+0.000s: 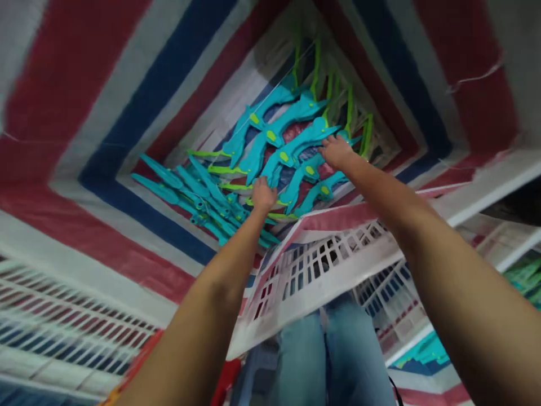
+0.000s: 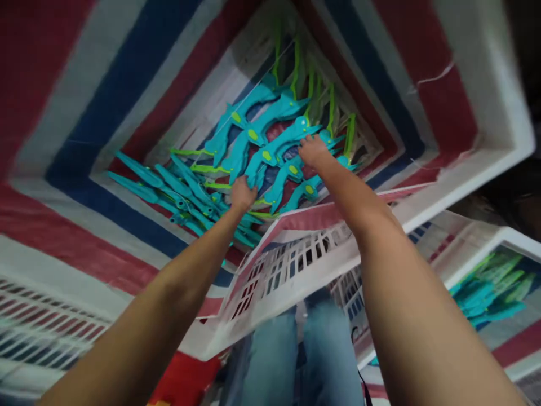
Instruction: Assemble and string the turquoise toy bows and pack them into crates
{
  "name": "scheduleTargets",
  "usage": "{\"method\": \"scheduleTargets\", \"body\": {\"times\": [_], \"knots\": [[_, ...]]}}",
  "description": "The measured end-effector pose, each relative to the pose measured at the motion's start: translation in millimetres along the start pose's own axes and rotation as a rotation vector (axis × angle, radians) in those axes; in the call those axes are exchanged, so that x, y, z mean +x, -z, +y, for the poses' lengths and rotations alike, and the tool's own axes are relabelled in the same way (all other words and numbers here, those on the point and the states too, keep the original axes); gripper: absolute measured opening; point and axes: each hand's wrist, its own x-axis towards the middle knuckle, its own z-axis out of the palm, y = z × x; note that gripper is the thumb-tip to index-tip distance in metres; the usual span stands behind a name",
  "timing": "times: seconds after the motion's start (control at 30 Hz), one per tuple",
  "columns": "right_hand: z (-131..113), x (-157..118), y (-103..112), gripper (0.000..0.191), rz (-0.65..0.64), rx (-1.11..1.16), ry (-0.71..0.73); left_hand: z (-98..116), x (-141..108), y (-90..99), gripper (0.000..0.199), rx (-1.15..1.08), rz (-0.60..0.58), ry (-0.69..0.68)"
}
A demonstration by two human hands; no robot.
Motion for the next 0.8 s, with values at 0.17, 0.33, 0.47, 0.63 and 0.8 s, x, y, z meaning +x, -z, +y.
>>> {"method": "scheduleTargets", "body": {"times": [0.17, 0.33, 0.47, 0.63, 0.8], "knots": [[-1, 52, -60, 0.053, -0.037, -0.004, -0.017, -1, 69, -15.7, 0.063, -0.005, 0.047, -0.207], [1, 47, -77, 0.045, -0.026, -0.049, 0.027, 12, 100, -31.8, 0.059, 0.024, 0.056, -0.205], [1, 22, -87, 0.048, -0.214, -0.045, 0.133, 18, 101, -38.9, 0.056, 0.035, 0.044, -0.199], [1, 5, -98, 0.044, -0.253, -0.1, 0.159, 4, 87, -16.7, 0.053, 0.057, 0.11, -0.344], [6, 11, -96, 0.053, -0.355, -0.091, 0.165, -6, 101, 14.4, 0.087, 0.11, -0.03, -0.284]]}}
